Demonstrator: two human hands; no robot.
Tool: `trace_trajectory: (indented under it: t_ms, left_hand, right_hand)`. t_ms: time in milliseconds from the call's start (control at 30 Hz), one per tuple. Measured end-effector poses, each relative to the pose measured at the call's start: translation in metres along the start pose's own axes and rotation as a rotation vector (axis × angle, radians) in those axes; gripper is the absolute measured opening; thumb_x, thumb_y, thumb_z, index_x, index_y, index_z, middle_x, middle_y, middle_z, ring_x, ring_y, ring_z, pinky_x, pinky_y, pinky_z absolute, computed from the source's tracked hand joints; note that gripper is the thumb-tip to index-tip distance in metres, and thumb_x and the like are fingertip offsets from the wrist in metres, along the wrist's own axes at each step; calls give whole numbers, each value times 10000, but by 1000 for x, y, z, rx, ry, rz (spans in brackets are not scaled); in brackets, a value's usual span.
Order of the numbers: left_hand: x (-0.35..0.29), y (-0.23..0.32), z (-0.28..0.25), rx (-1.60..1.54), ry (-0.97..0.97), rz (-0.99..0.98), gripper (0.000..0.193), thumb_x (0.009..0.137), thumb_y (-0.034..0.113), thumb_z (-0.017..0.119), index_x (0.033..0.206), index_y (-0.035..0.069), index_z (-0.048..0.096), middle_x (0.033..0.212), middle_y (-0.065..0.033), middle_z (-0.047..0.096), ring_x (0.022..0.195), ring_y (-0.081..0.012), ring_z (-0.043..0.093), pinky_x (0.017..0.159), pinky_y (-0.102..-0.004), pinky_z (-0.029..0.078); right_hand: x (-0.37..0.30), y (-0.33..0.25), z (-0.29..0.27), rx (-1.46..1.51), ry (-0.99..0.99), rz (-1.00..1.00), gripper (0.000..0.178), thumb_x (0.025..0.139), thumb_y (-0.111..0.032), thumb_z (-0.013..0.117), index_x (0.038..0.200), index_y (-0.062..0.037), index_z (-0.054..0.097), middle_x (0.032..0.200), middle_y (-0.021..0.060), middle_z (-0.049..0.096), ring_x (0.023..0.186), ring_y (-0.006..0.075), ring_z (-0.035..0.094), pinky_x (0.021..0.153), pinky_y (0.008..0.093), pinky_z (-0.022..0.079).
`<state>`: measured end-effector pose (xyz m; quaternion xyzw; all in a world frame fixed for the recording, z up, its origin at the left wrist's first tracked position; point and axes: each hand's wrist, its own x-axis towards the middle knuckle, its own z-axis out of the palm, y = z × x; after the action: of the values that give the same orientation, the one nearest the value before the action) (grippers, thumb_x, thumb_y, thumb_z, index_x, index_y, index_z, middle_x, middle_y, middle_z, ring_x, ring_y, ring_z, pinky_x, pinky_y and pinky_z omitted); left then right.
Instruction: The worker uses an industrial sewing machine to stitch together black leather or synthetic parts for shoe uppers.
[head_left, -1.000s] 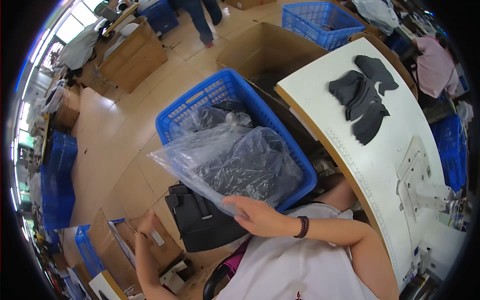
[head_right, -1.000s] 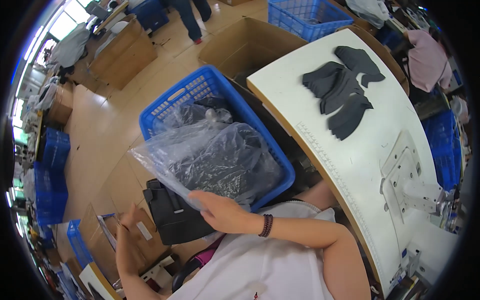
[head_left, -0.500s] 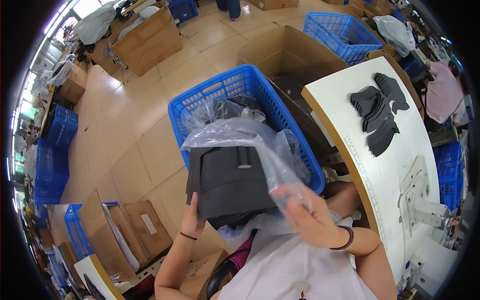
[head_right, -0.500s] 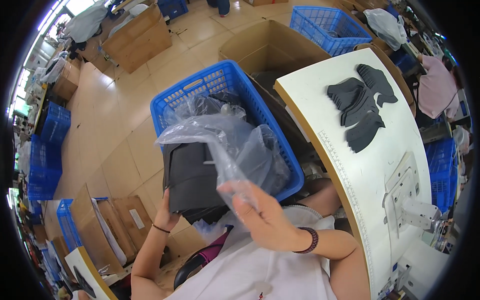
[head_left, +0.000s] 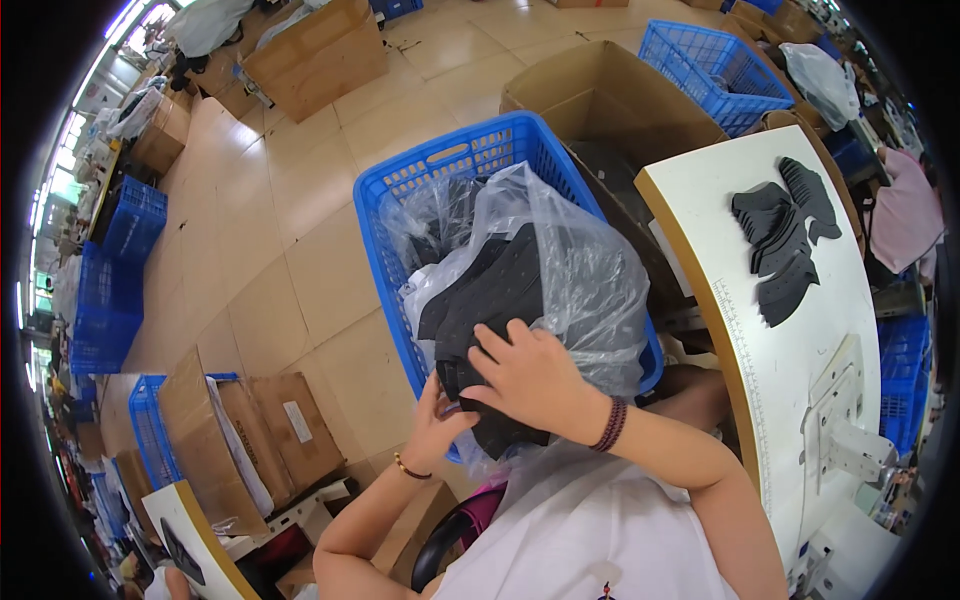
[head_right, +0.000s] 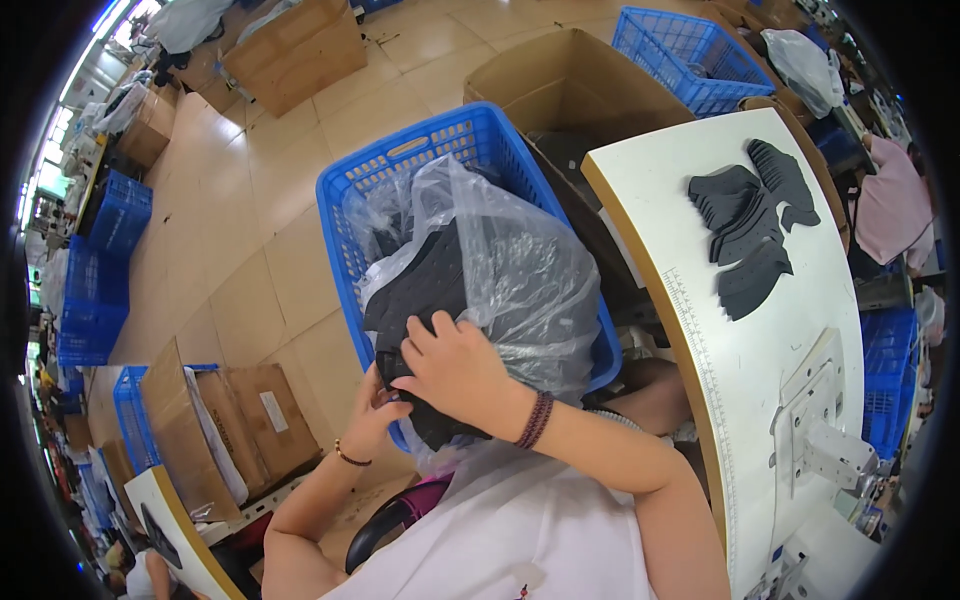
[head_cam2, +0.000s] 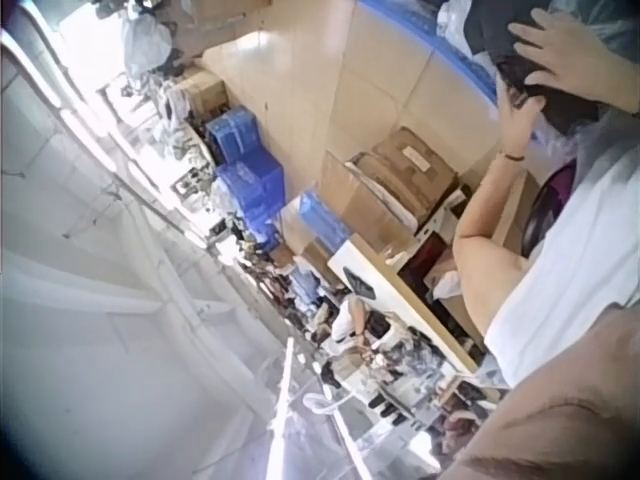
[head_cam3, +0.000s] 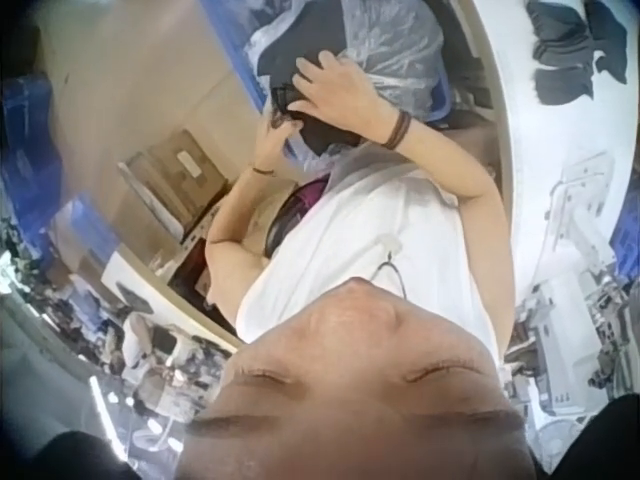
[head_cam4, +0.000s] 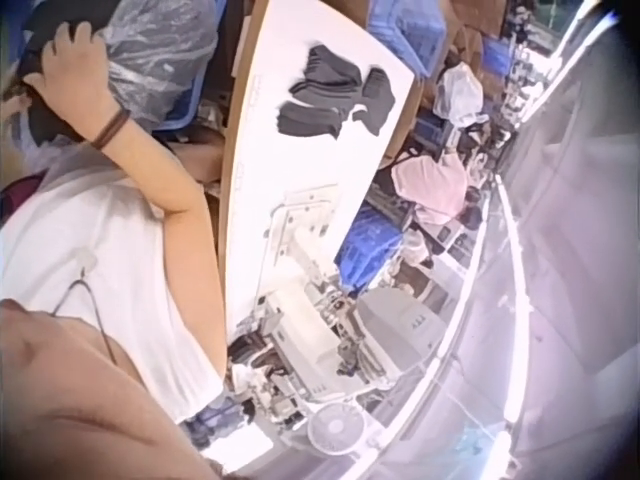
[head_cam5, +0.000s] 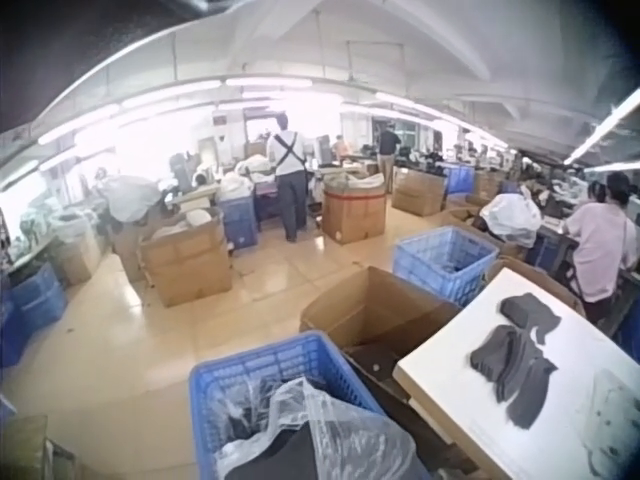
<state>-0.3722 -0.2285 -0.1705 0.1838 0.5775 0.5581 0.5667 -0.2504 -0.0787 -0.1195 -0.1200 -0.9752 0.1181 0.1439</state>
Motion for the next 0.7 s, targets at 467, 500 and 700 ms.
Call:
trace_trajectory:
  t_ms: [467, 500, 700]
  left_hand:
    - [-1, -31, 6, 911, -192, 640, 585, 648, 9, 525, 1229, 23, 458, 1201, -212, 454, 1242, -345, 318, 1051, -458, 214]
    - [-4, -38, 9, 713, -160, 548, 540, 678, 28, 526, 1215, 9, 465, 1189, -216, 462, 1211, -346, 363, 1031, -455, 254]
    - [10, -80, -12, -532, 98, 350, 333, 788, -94, 418, 1098, 1, 490, 1061, -75, 538, 859, -168, 556, 771, -283, 466]
  right_hand:
    - [23, 11, -8, 31, -203, -209, 753, 547, -534, 721, 1173, -156, 542, 1230, 59, 446, 1039, 259, 466, 908, 463, 319]
    - [21, 15, 3, 127, -176, -355, 753, 545, -576, 706, 1145, -144, 561, 1271, 70, 440, 1155, 285, 426, 1020, 524, 217]
    - [26, 4, 20, 13, -466, -300, 722, 533, -663, 653, 1044, -153, 605, 1208, 48, 511, 1215, 300, 382, 1008, 625, 153]
